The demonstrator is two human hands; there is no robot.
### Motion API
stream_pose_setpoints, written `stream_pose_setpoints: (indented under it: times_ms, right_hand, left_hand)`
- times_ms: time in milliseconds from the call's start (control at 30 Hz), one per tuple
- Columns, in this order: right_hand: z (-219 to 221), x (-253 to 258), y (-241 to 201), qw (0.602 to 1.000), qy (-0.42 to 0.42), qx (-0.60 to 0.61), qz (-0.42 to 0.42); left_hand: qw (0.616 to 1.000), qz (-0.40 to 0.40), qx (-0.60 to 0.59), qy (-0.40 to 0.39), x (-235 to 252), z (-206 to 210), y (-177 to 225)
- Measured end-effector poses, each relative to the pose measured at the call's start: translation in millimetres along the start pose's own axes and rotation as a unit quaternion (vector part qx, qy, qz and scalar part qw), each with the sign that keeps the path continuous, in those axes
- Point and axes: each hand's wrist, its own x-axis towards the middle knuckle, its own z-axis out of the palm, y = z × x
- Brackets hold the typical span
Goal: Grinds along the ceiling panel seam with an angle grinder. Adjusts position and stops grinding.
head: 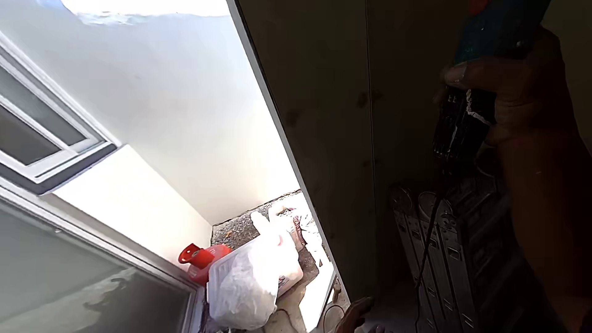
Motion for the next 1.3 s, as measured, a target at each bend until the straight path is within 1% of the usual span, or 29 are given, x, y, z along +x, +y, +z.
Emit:
stream_pose_setpoints:
  times_ms: [100,167,200,267,300,367,433,533,567,633,767,867,967,1033,1100,1200,1300]
  right_hand:
    - [14,-49,26,0.998,-0.038,0.056,0.017]
    - [25,-90,44,0.992,-0.065,0.091,0.057]
    - [32,-110,54,0.988,-0.080,0.106,0.082]
    - [50,-153,78,0.978,-0.095,0.128,0.133]
    - [58,-178,91,0.974,-0.097,0.131,0.156]
    - [72,-227,113,0.968,-0.092,0.117,0.202]
    - [82,-269,131,0.961,-0.099,0.086,0.245]
    - [85,-303,153,0.947,-0.154,0.009,0.282]
    - [86,-308,156,0.939,-0.167,-0.002,0.300]
    - [86,-309,160,0.928,-0.173,-0.002,0.331]
    - [85,-309,177,0.945,-0.106,0.013,0.310]
    - [79,-309,190,0.942,-0.054,0.023,0.331]
    - [69,-310,201,0.933,-0.004,0.059,0.355]
    - [61,-310,207,0.933,0.023,0.063,0.354]
    - [55,-310,214,0.935,0.040,0.055,0.348]
    - [45,-300,217,0.936,0.032,0.029,0.349]
    - [35,-283,214,0.933,-0.003,0.006,0.359]
  left_hand:
    - [0.993,0.111,0.010,0.045,9,2,42]
    - [0.982,0.171,0.017,0.077,12,3,65]
    - [0.976,0.193,0.025,0.096,14,4,74]
    - [0.965,0.214,0.043,0.145,16,4,85]
    - [0.961,0.212,0.049,0.168,18,6,86]
    - [0.961,0.177,0.059,0.203,27,11,82]
    - [0.967,0.111,0.070,0.220,36,15,70]
    - [0.971,0.008,0.078,0.225,51,24,49]
    - [0.972,-0.022,0.071,0.224,55,27,47]
    - [0.970,-0.047,0.046,0.234,67,29,47]
    - [0.969,-0.069,0.078,0.225,96,28,46]
    - [0.972,-0.103,0.103,0.184,118,30,39]
    - [0.978,-0.140,0.088,0.127,136,34,41]
    - [0.981,-0.143,0.082,0.101,146,39,42]
    - [0.983,-0.133,0.089,0.091,153,45,41]
    - [0.982,-0.132,0.086,0.100,159,53,40]
    - [0.983,-0.128,0.062,0.117,169,59,41]
